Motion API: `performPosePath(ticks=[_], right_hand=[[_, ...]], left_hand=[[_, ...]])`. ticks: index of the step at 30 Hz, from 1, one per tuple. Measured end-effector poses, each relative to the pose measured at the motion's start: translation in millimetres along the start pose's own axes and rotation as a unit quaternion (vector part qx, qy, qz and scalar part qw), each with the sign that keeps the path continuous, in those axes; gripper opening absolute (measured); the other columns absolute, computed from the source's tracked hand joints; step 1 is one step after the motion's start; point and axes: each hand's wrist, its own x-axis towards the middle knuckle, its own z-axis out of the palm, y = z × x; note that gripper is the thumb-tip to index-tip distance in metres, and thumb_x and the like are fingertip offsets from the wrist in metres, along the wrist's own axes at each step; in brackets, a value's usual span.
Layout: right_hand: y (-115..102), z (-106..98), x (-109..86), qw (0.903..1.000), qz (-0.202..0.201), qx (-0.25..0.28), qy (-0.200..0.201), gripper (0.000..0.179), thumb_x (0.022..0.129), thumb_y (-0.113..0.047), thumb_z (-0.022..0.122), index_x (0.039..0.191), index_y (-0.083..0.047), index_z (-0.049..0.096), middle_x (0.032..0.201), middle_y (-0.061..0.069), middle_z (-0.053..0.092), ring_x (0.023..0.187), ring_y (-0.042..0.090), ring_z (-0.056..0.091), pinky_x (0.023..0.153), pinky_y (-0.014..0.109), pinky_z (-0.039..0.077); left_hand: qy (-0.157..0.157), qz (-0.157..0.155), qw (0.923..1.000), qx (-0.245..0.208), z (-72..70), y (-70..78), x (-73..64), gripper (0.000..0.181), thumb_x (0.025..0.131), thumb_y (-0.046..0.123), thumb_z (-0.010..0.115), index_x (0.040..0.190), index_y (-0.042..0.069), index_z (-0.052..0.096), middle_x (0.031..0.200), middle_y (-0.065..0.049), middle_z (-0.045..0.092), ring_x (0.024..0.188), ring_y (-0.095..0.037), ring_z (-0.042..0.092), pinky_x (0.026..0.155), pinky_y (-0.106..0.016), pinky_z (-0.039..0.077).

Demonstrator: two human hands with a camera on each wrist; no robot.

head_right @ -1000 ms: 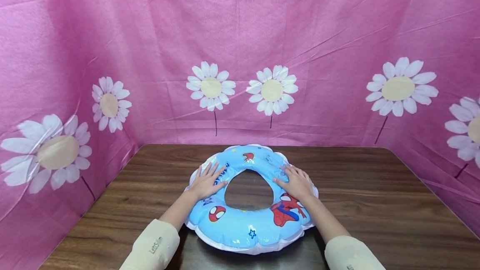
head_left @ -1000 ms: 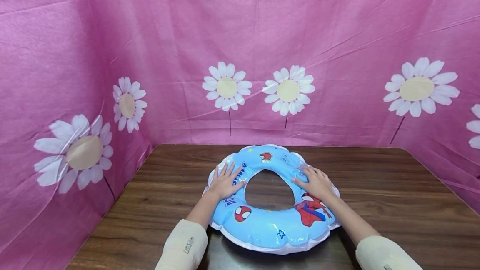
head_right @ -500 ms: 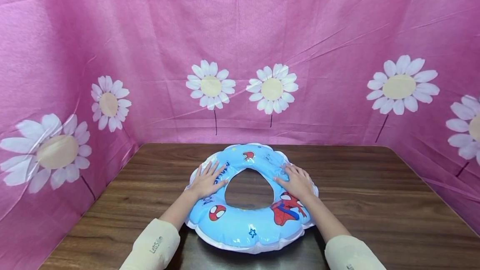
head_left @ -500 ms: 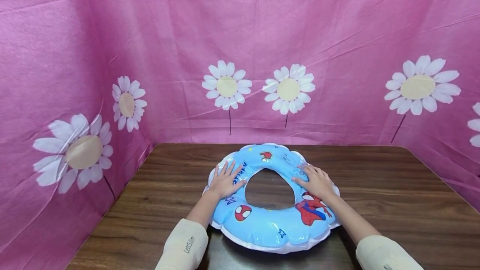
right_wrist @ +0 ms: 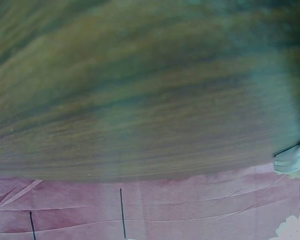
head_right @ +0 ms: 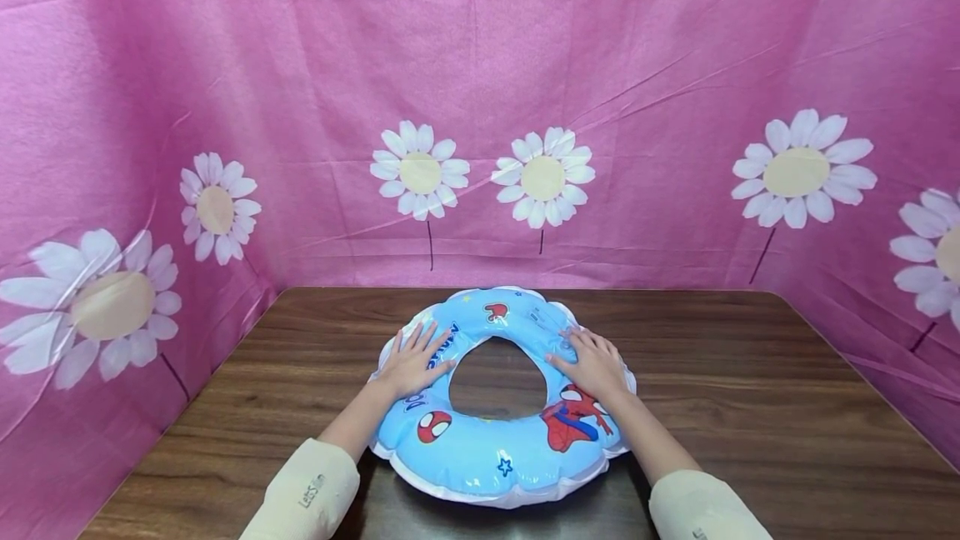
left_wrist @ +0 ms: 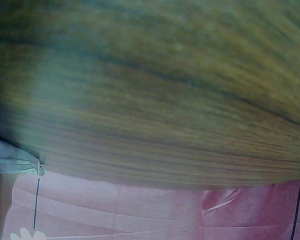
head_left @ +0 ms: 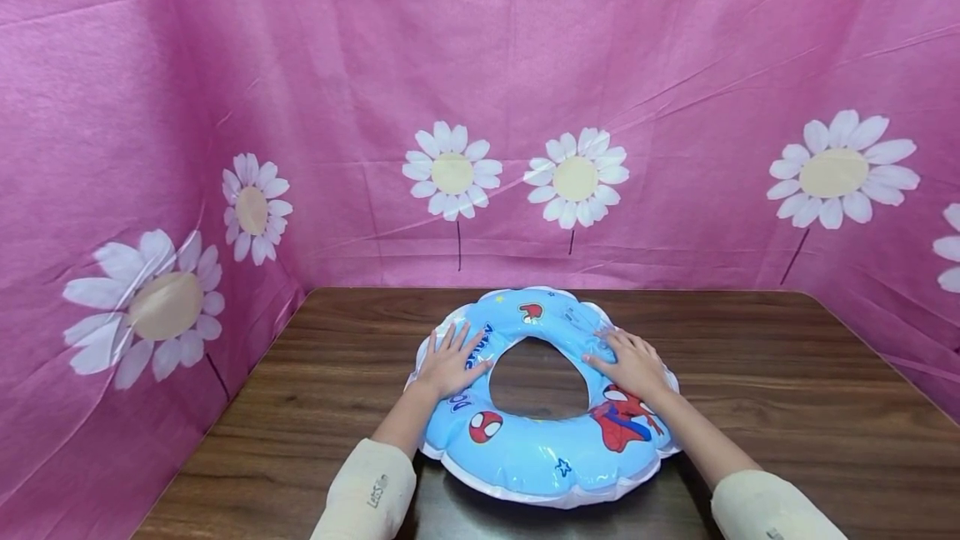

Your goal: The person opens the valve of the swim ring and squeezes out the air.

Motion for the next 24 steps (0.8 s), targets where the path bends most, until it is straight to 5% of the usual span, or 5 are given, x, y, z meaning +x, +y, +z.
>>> performPosePath(ticks=[24], right_hand=[[3.0,2.5,0.5,1.0000,0.001,-0.010,-0.001,0.069,0.085,-0.052,0.054,0.129,0.001,0.050,0.132,0.026,0.043,0.121,0.046,0.032,0.095,0.065,0.020]], left_hand=[[0.001,0.001,1.0000,0.000,-3.0,1.9,-2.0,0.068,0.090,0.062,0.029,0.147,0.023,0.025,0.152,-0.007,0.014,0.137,-0.031,0.004,0.105,-0.054,0.000]])
